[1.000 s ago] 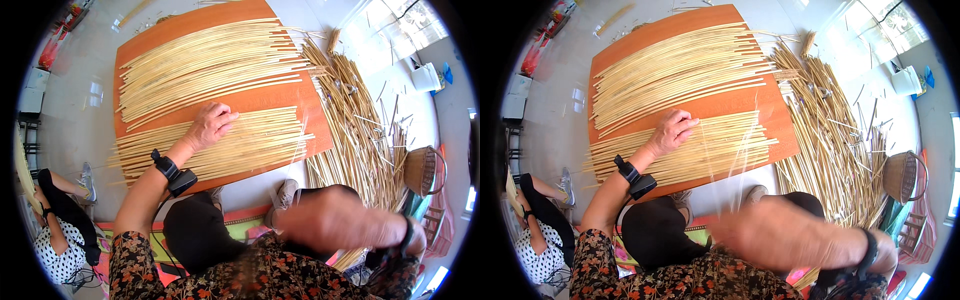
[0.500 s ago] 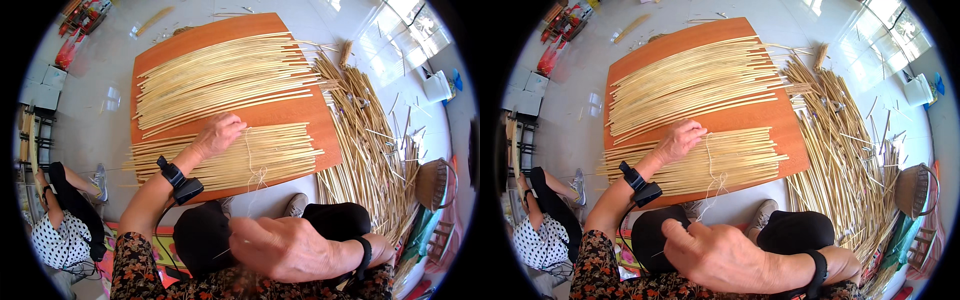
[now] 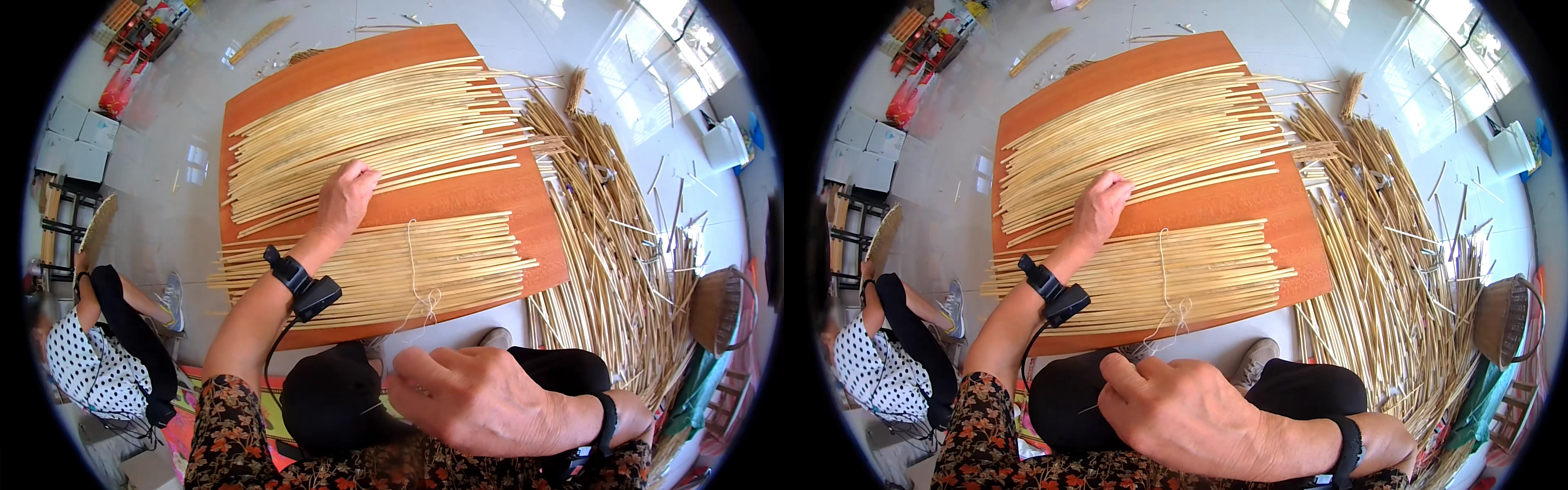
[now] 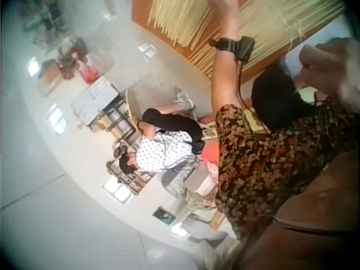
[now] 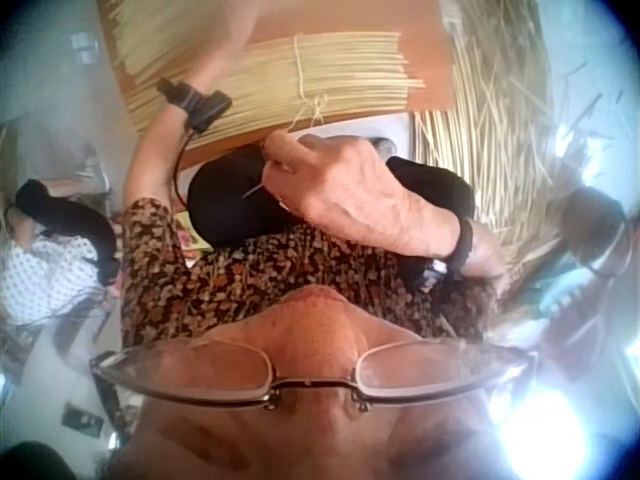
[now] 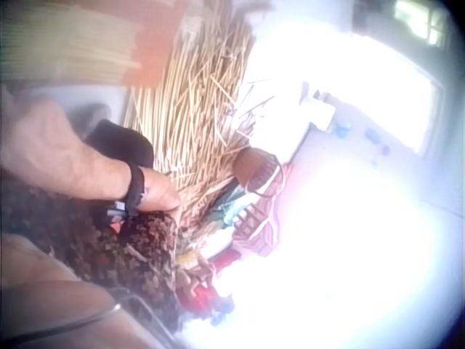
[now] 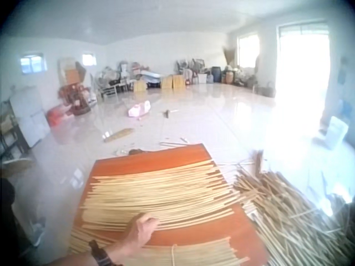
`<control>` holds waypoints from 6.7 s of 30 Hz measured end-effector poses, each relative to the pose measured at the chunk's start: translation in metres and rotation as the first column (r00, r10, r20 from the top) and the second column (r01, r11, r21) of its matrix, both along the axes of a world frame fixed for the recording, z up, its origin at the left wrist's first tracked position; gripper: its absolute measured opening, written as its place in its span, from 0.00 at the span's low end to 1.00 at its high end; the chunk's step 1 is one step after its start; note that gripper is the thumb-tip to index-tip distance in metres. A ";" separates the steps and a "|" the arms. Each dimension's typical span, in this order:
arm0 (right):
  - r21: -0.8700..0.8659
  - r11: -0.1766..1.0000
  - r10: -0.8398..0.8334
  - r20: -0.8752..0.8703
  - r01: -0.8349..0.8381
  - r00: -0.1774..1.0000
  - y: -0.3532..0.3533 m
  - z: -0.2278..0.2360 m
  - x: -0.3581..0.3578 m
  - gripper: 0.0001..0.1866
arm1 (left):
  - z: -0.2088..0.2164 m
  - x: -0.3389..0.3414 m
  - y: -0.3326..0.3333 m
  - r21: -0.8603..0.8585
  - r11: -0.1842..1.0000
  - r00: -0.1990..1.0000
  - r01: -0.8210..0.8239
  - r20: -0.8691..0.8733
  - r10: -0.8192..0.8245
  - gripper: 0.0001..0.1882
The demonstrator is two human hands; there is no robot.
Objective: The person uses white string to tie together several long, thin wooden rods on a table and in their hands.
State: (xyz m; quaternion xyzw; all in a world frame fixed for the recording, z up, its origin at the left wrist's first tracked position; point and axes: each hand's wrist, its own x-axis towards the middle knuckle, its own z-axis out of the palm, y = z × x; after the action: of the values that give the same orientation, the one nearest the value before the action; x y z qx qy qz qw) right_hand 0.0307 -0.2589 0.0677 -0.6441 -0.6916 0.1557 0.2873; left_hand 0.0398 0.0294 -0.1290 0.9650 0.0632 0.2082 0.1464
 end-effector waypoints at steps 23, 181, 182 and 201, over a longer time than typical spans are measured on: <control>-0.007 1.000 0.009 -0.039 -0.009 0.999 0.010 -0.009 0.006 0.10 | 0.004 0.017 0.016 -0.033 0.999 0.989 -0.009 -0.150 0.004 0.05; -0.042 0.795 0.118 -0.968 0.605 -0.222 -0.012 -0.059 0.067 0.09 | 0.161 -0.096 -0.087 -0.981 -0.093 0.938 0.168 0.130 0.321 0.09; -0.020 0.784 0.133 -0.971 0.620 -0.199 -0.011 -0.061 0.068 0.09 | 0.160 -0.096 -0.086 -0.982 -0.099 0.939 0.164 0.124 0.320 0.09; -0.109 0.762 0.039 -0.976 0.639 -0.214 -0.014 -0.064 0.071 0.08 | 0.155 -0.092 -0.097 -0.979 -0.125 0.950 0.159 0.117 0.290 0.11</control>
State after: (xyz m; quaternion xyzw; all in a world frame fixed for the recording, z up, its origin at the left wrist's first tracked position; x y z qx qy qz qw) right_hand 0.1014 -0.2733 0.0033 -0.3727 -0.0624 0.3313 0.8646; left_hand -0.0524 -0.0675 0.0264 0.4776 0.2237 0.2389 0.8153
